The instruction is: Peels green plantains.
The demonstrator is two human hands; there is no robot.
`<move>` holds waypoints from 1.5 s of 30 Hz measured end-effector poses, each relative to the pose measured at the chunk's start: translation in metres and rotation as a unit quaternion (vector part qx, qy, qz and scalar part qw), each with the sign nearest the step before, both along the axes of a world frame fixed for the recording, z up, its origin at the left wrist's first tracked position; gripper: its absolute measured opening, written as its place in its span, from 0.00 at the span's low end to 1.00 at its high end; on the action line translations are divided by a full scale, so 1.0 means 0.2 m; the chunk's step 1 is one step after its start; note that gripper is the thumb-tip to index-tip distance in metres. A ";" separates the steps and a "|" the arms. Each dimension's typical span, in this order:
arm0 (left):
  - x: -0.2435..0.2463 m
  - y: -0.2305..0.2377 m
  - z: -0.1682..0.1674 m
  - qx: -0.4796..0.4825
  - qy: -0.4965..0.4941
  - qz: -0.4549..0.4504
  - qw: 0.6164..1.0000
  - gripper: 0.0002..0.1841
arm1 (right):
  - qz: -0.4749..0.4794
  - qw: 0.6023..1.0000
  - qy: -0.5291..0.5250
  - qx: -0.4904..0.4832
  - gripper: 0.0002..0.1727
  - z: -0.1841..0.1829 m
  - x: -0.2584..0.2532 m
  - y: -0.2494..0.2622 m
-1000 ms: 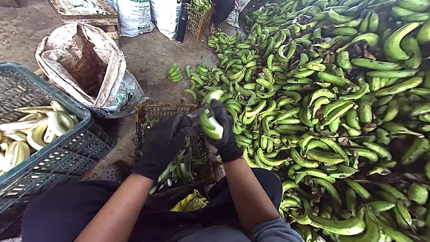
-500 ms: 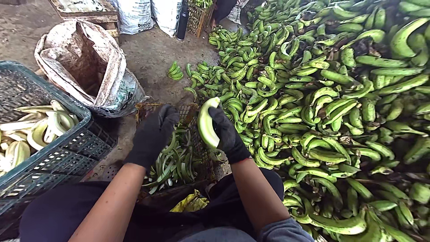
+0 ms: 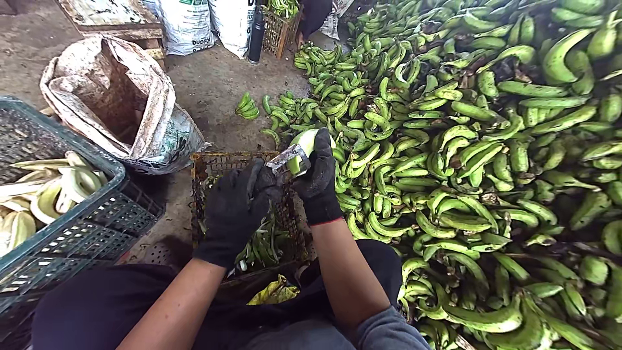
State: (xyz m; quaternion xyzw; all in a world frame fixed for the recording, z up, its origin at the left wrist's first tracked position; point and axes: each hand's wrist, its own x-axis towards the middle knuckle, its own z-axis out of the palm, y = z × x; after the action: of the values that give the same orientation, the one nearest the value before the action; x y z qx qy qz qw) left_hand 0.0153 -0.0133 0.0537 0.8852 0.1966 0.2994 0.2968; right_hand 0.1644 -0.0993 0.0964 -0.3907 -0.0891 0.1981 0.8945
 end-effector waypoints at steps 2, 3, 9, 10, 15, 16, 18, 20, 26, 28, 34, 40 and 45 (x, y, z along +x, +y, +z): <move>0.01 0.07 0.02 -0.021 0.032 -0.020 0.999 0.31 | 0.115 0.987 -0.079 -0.073 0.20 -0.04 -0.02 -0.09; 0.01 0.10 0.02 -0.039 0.049 -0.033 0.997 0.30 | 0.172 0.970 -0.121 -0.122 0.22 -0.05 -0.03 -0.15; 0.05 0.19 -0.03 -0.101 0.079 -0.108 0.986 0.26 | 0.401 0.855 -0.197 -0.264 0.26 -0.06 -0.01 -0.33; 0.06 0.19 -0.04 -0.109 0.081 -0.122 0.983 0.25 | 0.412 0.851 -0.190 -0.265 0.25 -0.08 0.00 -0.34; 0.10 0.23 -0.13 -0.128 0.139 -0.141 0.972 0.29 | 0.422 0.837 -0.197 -0.288 0.27 -0.12 0.02 -0.36; 0.11 0.24 -0.14 -0.127 0.165 -0.122 0.970 0.29 | 0.425 0.833 -0.199 -0.291 0.28 -0.12 0.02 -0.37; 0.13 0.27 -0.15 -0.135 0.213 -0.071 0.965 0.31 | 0.439 0.838 -0.187 -0.267 0.31 -0.14 0.03 -0.37; 0.13 0.26 -0.13 -0.167 0.210 -0.040 0.963 0.31 | 0.404 0.873 -0.156 -0.225 0.33 -0.20 0.06 -0.35; 0.11 0.10 -0.09 -0.111 0.070 -0.073 0.989 0.37 | 0.212 0.970 0.105 0.050 0.27 -0.16 0.07 -0.22; 0.12 0.04 -0.09 -0.059 0.020 -0.093 0.994 0.40 | 0.185 0.958 0.173 0.136 0.29 -0.17 0.12 -0.19; 0.14 -0.06 -0.10 0.042 -0.033 -0.083 0.995 0.34 | 0.072 0.942 0.230 0.233 0.29 -0.08 0.13 -0.13; 0.15 -0.07 -0.07 -0.006 0.011 -0.082 0.997 0.32 | 0.102 0.955 0.217 0.174 0.28 -0.13 0.12 -0.14; 0.14 0.01 -0.04 -0.133 0.072 -0.103 0.983 0.29 | 0.152 0.983 0.085 0.064 0.17 -0.15 0.08 -0.16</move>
State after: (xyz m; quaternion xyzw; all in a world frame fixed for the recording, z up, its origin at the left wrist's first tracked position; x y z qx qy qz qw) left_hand 0.0438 -0.0119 0.0465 0.8726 0.1638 0.1737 0.4261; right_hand 0.1796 -0.1318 0.0656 -0.2960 -0.0839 0.3576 0.8817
